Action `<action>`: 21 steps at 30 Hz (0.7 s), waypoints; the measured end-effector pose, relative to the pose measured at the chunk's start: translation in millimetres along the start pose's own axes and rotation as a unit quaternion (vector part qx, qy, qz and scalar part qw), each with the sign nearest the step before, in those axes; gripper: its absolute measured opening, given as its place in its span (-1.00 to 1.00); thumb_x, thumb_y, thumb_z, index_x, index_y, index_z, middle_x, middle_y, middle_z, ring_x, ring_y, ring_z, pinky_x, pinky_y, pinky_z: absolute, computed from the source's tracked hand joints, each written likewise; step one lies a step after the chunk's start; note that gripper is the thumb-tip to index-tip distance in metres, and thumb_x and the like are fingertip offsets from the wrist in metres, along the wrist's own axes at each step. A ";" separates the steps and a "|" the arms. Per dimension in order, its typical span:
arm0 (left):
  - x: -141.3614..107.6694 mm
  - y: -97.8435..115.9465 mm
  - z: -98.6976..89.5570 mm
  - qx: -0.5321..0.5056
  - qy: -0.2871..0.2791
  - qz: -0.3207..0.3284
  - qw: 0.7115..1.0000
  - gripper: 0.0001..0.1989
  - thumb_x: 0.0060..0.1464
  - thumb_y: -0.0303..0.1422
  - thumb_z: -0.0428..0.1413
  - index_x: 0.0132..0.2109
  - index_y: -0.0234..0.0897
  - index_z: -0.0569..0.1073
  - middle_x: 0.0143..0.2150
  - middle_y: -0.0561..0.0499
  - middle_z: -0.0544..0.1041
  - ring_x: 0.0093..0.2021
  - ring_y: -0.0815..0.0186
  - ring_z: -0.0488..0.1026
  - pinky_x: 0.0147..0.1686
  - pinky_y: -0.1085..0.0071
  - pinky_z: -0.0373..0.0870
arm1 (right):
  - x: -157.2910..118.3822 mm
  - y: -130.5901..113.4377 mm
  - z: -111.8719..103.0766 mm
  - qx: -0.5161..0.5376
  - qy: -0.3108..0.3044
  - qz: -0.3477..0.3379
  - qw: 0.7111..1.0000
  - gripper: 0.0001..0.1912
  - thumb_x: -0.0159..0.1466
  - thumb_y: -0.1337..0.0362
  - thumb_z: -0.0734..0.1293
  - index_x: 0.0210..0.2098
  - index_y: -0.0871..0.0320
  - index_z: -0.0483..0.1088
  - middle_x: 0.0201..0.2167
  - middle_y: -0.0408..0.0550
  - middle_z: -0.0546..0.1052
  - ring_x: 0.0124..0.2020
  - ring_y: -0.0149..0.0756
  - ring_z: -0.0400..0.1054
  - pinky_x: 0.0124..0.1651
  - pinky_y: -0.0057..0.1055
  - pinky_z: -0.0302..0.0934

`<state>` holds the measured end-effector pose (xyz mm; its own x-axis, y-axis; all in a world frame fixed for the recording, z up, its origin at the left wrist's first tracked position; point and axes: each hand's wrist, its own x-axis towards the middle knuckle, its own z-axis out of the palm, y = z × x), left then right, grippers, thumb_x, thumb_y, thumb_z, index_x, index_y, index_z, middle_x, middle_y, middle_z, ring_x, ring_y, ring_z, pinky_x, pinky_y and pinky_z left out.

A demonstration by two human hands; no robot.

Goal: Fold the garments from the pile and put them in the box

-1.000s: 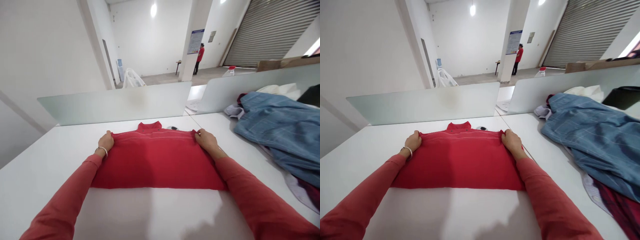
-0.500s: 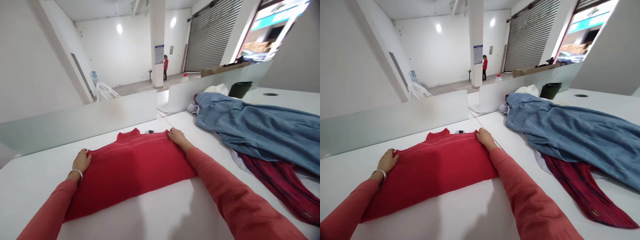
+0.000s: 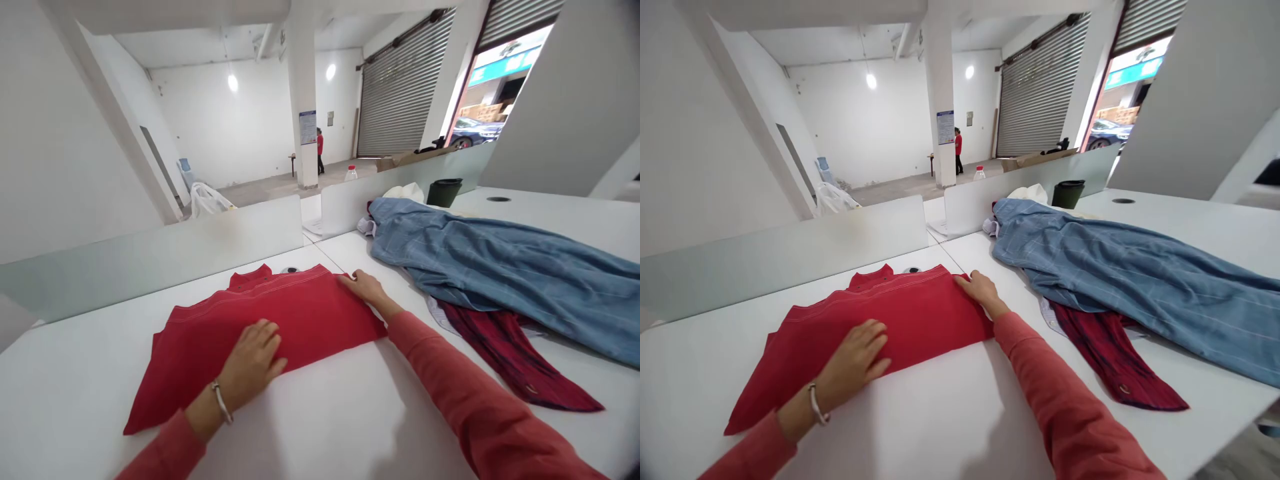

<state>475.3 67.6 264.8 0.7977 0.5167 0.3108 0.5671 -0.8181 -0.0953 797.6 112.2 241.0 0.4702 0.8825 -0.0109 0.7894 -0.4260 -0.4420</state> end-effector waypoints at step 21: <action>-63.1 20.9 10.8 0.054 -0.098 0.081 0.990 -0.68 0.18 -0.47 -0.22 0.00 -0.25 0.30 0.04 0.01 0.36 0.05 0.27 0.22 -0.03 0.31 0.13 | -135.5 24.8 14.5 0.115 -0.067 -0.070 0.989 -0.54 0.19 0.27 0.17 0.05 0.25 0.02 -0.17 0.06 0.41 -0.18 -0.26 0.33 -0.18 -0.42 0.18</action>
<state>439.1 20.7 233.0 0.8985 0.4284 0.0953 0.4385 -0.8680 -0.2328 747.7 -15.0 218.5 0.2941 0.9546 -0.0478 0.7248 -0.2554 -0.6399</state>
